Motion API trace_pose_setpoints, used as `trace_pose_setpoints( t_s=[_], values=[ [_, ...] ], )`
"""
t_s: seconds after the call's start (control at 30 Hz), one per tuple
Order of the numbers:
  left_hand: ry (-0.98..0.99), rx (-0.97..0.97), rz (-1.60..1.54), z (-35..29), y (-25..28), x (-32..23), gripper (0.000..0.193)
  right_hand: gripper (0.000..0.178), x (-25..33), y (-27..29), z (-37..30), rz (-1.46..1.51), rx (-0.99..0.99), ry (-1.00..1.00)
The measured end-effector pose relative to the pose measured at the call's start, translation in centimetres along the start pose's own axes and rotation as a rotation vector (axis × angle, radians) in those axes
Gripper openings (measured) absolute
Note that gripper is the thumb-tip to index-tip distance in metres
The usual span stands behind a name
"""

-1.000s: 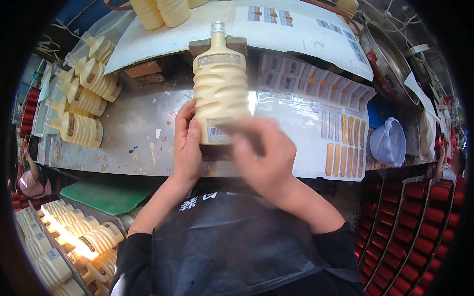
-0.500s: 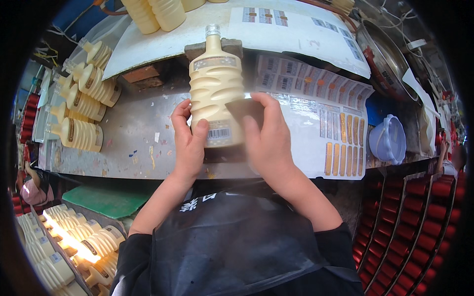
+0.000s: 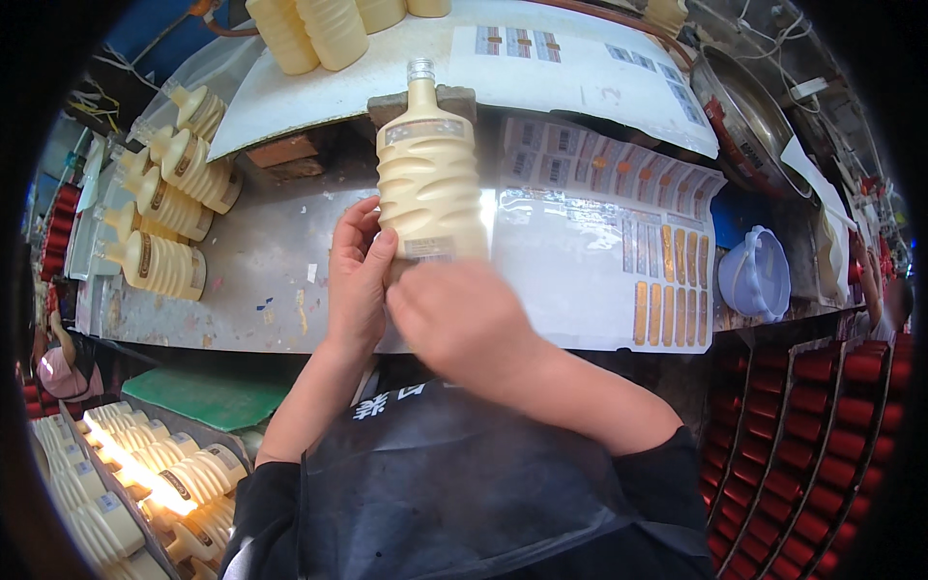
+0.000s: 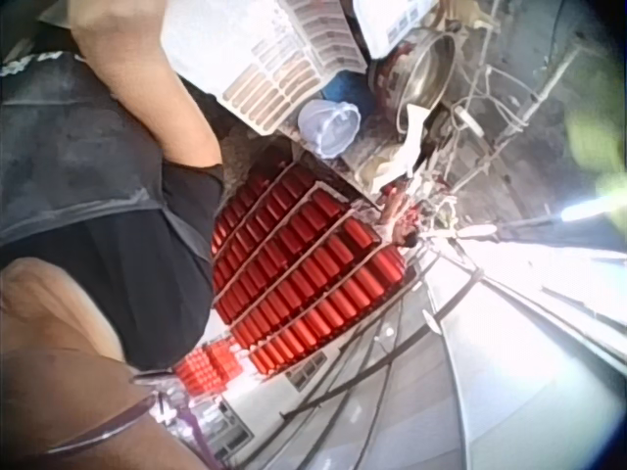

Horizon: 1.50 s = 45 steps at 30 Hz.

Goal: The person repeatedly picks up cream-colored plastic bottles, applies rectangular labels to their sides, smooths them with a small tool, and places the bottles back on the table. The process is repeated for multiple bottles in a continuous loop.

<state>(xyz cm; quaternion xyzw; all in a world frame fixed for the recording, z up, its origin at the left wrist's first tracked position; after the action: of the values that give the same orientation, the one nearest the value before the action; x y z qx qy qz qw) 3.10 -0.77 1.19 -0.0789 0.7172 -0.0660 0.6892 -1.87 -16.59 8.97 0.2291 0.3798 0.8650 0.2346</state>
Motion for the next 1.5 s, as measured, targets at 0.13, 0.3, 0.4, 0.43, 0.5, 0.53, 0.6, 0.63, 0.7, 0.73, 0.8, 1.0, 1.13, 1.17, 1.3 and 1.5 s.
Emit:
trace_pose_setpoints(
  t_s=[0.13,0.3,0.4,0.43,0.5,0.53,0.6,0.63,0.7,0.73,0.8,1.0,1.13,1.17,1.3,1.5],
  values=[
    [0.065,0.008,-0.116,-0.5,0.2,-0.2,0.044,0.031,1.6,-0.3,0.4,-0.008,0.117,-0.026],
    [0.035,-0.022,0.012,-1.4,0.8,0.4,0.047,0.023,-0.2,0.9,0.0,0.017,0.005,-0.554],
    [-0.070,-0.044,0.189,-2.0,0.4,1.4,0.060,0.025,-0.7,1.0,-0.4,0.031,-0.100,-0.743],
    [-0.128,-0.059,0.375,-1.9,0.2,1.6,0.075,0.027,-0.6,0.8,-0.5,0.165,-0.057,-0.787],
    [-0.185,-0.059,0.463,-2.1,-0.2,2.0,0.082,0.027,-0.8,0.4,-0.8,0.202,-0.004,-0.792],
    [-0.188,-0.062,0.507,-2.1,-0.4,2.2,0.085,0.027,-0.9,0.2,-1.1,0.185,0.024,-0.810],
    [-0.184,-0.064,0.465,-2.1,-0.4,2.3,0.089,0.025,-2.1,0.2,-1.5,0.202,-0.064,-0.862],
    [-0.175,-0.061,0.459,-2.0,-0.5,2.4,0.088,0.025,-2.7,0.3,-1.7,0.207,-0.102,-0.913],
    [-0.168,-0.057,0.449,-1.9,-0.5,2.5,0.088,0.025,-3.5,0.5,-2.1,0.222,-0.078,-0.948],
    [-0.171,-0.053,0.446,-1.8,-0.4,2.6,0.089,0.025,-3.6,0.6,-2.2,0.218,-0.080,-0.971],
    [-0.160,-0.016,0.445,-1.6,-0.3,2.8,0.089,0.027,-3.4,0.7,-2.3,0.301,-0.130,-0.938],
    [-0.110,0.127,0.274,-2.2,1.2,2.7,0.098,0.028,-3.6,0.0,-1.2,0.253,-0.138,-0.579],
    [-0.087,0.139,0.411,-2.3,1.5,2.7,0.098,0.027,-5.5,0.2,-1.4,0.162,-0.253,-0.454],
    [-0.087,0.145,0.377,-2.2,1.4,2.9,0.094,0.026,-5.5,0.3,-1.7,0.169,-0.261,-0.372],
    [-0.011,0.103,0.288,-1.8,1.4,3.2,0.082,0.025,-4.0,0.4,-3.0,0.170,-0.253,-0.091],
    [-0.142,0.032,0.453,-2.3,1.7,2.6,0.076,0.023,-2.7,1.0,-3.2,0.271,-0.263,-0.177]
  ],
)
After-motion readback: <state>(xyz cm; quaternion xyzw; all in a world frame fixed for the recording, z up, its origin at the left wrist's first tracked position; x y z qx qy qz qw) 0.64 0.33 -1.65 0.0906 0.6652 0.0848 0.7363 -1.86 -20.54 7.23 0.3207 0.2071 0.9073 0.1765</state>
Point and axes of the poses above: each hand's wrist, its own z-axis towards the middle knuckle, its own y-axis out of the back of the hand, x = y × z, the point moved 1 cm from there along z, towards the middle knuckle, and after that the axes turned 5 degrees about z, right-handed, at the moved point
